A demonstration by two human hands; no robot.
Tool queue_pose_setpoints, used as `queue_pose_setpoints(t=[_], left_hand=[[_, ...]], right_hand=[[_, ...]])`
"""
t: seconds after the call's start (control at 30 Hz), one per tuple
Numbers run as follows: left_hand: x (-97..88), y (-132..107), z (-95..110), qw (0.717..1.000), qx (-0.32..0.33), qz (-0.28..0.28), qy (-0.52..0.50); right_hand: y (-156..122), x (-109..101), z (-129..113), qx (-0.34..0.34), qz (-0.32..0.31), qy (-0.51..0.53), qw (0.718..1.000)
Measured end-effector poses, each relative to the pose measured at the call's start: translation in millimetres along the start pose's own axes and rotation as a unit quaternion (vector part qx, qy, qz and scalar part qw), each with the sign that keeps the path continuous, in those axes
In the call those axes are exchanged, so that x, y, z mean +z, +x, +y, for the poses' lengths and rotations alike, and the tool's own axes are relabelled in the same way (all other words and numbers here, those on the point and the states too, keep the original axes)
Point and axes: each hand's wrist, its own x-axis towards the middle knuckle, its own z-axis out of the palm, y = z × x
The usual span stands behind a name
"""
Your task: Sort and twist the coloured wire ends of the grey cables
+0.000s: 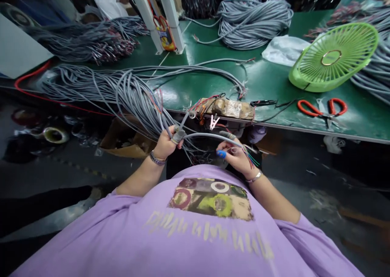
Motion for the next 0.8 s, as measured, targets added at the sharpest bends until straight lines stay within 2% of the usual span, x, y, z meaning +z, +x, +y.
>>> queue_pose_setpoints(t=[0.03, 0.1, 0.17, 0.27, 0.4, 0.5, 0.63, 0.73, 0.8], left_hand=[[1.1, -0.1, -1.3, 1.0, 0.0, -0.003, 0.009], [2.6, -1.1, -4.1, 1.0, 0.002, 0.003, 0.024], [3.0, -4.0, -7.0, 0.999, 0.016, 0.035, 0.032], [-0.7, -12.8, -11.9, 0.994, 0.042, 0.097, 0.014], [-12.4, -27.8, -18.0, 0.995, 0.048, 0.081, 0.043], [-17.6, -33.8, -20.1, 0.99, 0.051, 0.057, 0.122], [-13.8, -30.4, -17.9, 0.984, 0.054, 0.039, 0.167], [-7.7, -25.6, -13.8, 0.988, 0.044, 0.028, 0.147], [-5.7, -24.8, -10.9, 0.995, 0.03, 0.022, 0.089]], right_hand=[[-3.5, 6.4, -3.3, 0.006, -0.003, 0.047, 0.999], [-3.2, 12.4, -9.6, 0.008, 0.033, 0.115, 0.993], [4.2, 12.1, -13.3, 0.012, 0.073, 0.146, 0.987], [19.0, 9.3, -14.6, 0.022, 0.097, 0.162, 0.982], [31.7, 14.8, -17.3, 0.009, 0.084, 0.182, 0.98], [35.7, 21.8, -17.3, 0.01, 0.07, 0.171, 0.983], [39.7, 20.2, -11.7, 0.007, 0.113, 0.128, 0.985], [41.8, 12.8, -16.2, 0.006, 0.141, 0.047, 0.989], [42.2, 6.9, -23.6, 0.002, 0.16, -0.019, 0.987]])
